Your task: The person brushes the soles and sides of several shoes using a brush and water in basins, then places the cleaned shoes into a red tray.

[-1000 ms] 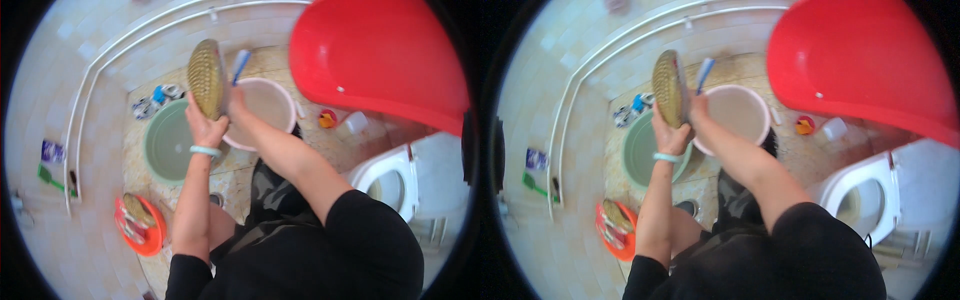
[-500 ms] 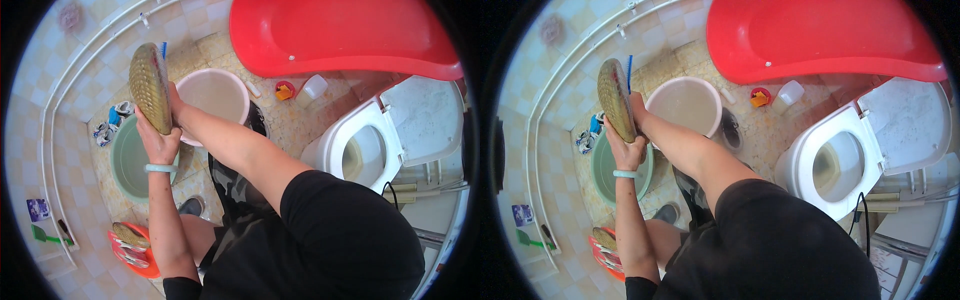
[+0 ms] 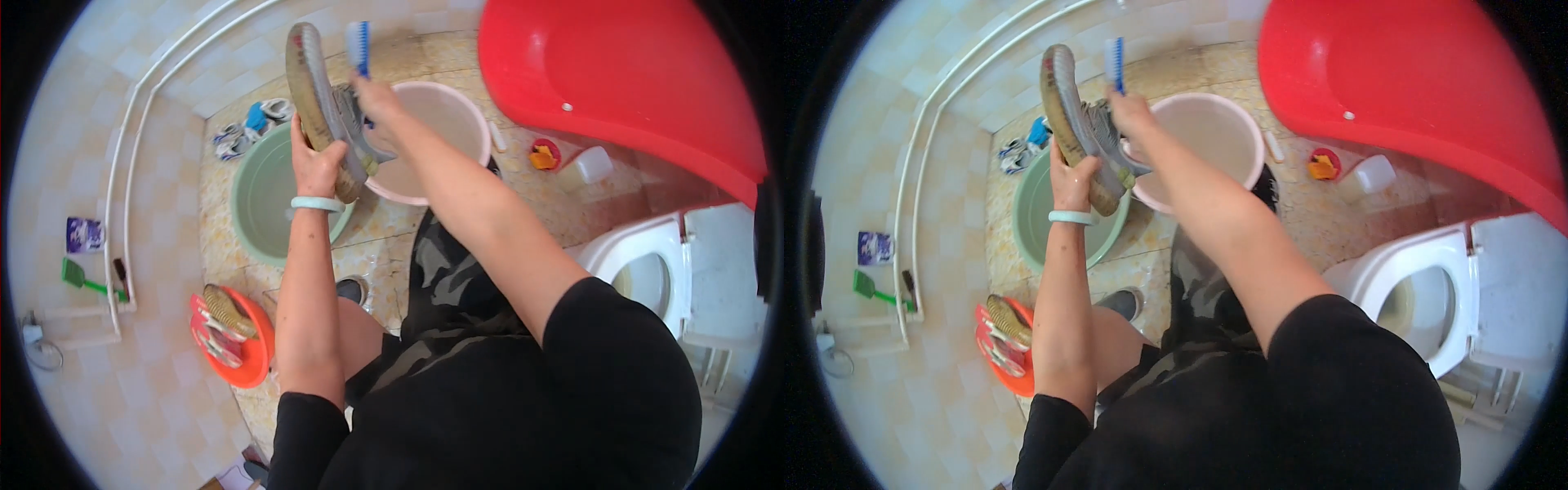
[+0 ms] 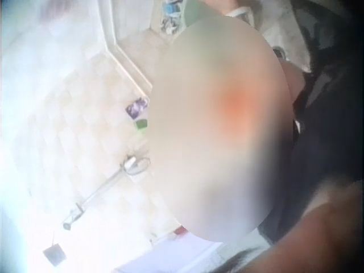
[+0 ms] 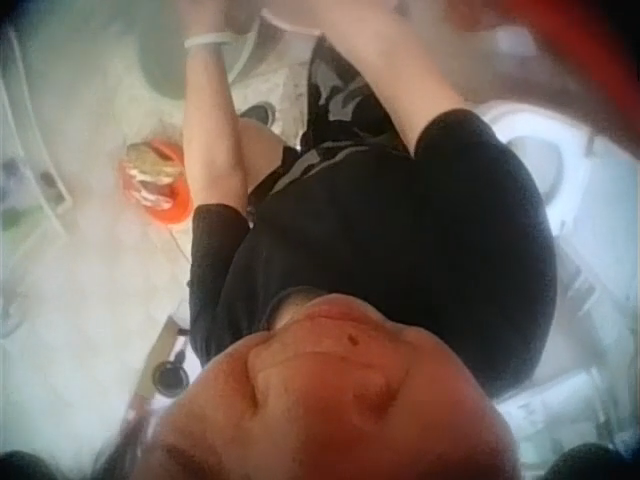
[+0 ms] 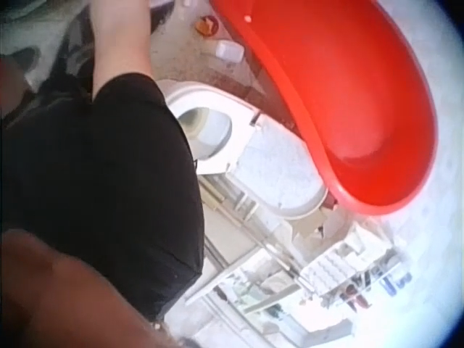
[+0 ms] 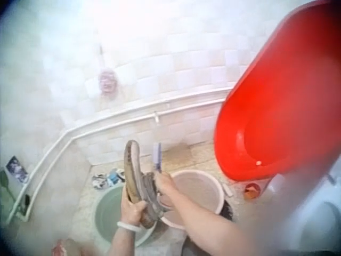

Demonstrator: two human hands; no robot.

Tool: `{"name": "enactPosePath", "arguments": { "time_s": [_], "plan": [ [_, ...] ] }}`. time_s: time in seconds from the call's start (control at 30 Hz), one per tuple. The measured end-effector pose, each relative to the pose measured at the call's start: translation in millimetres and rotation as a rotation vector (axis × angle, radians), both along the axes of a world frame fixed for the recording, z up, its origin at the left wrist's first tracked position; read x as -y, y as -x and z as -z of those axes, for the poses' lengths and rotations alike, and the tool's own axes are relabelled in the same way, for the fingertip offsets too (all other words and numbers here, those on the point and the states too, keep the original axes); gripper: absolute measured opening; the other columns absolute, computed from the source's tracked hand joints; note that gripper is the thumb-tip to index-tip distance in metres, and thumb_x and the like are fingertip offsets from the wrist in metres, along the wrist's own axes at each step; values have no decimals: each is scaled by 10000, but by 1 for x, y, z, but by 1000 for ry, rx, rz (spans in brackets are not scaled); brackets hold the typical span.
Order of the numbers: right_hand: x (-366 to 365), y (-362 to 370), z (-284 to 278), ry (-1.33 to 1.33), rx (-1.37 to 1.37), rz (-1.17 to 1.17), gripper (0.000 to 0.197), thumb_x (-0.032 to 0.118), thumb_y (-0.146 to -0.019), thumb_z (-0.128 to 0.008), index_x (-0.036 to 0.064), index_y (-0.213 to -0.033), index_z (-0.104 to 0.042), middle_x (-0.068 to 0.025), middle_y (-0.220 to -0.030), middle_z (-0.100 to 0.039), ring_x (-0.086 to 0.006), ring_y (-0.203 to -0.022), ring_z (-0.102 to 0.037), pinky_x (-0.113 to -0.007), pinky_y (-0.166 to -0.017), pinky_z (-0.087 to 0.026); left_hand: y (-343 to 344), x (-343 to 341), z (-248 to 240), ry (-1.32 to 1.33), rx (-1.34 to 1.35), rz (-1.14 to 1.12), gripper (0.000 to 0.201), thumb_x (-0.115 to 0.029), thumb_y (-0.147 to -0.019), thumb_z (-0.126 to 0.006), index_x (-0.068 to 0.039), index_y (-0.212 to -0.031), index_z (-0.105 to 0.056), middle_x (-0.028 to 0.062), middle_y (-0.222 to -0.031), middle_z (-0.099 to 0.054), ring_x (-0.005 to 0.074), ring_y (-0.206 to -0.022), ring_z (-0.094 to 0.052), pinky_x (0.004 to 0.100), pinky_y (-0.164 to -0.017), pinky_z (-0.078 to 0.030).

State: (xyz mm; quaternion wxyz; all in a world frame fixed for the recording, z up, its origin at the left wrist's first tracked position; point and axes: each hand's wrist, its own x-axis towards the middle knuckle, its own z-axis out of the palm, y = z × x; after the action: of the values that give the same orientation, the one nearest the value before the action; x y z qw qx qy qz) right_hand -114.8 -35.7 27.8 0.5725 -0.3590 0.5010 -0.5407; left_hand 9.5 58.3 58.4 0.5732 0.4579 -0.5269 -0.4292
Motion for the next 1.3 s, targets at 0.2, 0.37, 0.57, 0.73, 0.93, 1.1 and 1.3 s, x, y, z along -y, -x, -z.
{"name": "enactPosePath", "arguments": {
  "time_s": [0.2,0.37,0.57,0.73,0.93,1.1,1.3],
  "plan": [
    [-29,14,-25,-133,140,-159,439,362,-930,-468,10,-1193,-472,-181,-888,-626,-247,-787,-638,-346,-658,-530,-51,3,-9,-69,-423,-64,470,33,-670,-551,17,-1131,-463,83,-980,-537,206,-837,-545,327,-759,-464],
    [-37,8,-12,-204,-52,-381,370,328,-942,-446,52,-1175,-522,-168,-1073,-577,-252,-867,-635,-348,-693,-540,-65,4,-8,-16,-519,-114,445,-12,-702,-542,10,-1141,-469,91,-1012,-557,236,-921,-551,356,-845,-456],
    [-34,-20,-12,-192,133,-300,284,295,-926,-481,59,-1025,-602,-138,-989,-621,-265,-846,-584,-423,-660,-484,-46,2,-17,-1,-254,-188,605,16,-636,-590,7,-1214,-412,89,-990,-550,200,-857,-541,309,-783,-453],
    [-41,-38,-1,-87,318,-221,406,411,-919,-484,27,-1010,-583,-92,-957,-614,-202,-883,-570,-341,-793,-458,-29,-3,-26,84,-163,-315,743,-1,-602,-619,6,-1290,-338,140,-1095,-538,250,-989,-548,332,-874,-448],
    [-67,-44,-19,-94,356,-160,467,418,-869,-512,26,-1122,-523,-105,-1041,-597,-228,-923,-583,-368,-837,-490,19,-5,-27,-32,244,-711,955,-152,-560,-740,-18,-1359,-234,233,-1142,-453,391,-1077,-451,435,-961,-372],
    [-59,-47,-7,-56,388,-275,488,411,-868,-486,15,-1152,-507,-119,-1079,-586,-240,-947,-574,-376,-857,-481,15,-20,-38,-19,350,-616,1020,-184,-552,-737,-13,-1381,-169,238,-1200,-395,402,-1107,-400,444,-988,-321],
    [-39,-32,-4,-60,356,-335,499,418,-876,-470,14,-1168,-495,-124,-1100,-577,-247,-971,-567,-385,-870,-475,19,-10,-35,37,359,-483,1003,-181,-575,-686,12,-1386,-127,231,-1188,-377,387,-1134,-365,445,-1021,-219]
  ]
}}
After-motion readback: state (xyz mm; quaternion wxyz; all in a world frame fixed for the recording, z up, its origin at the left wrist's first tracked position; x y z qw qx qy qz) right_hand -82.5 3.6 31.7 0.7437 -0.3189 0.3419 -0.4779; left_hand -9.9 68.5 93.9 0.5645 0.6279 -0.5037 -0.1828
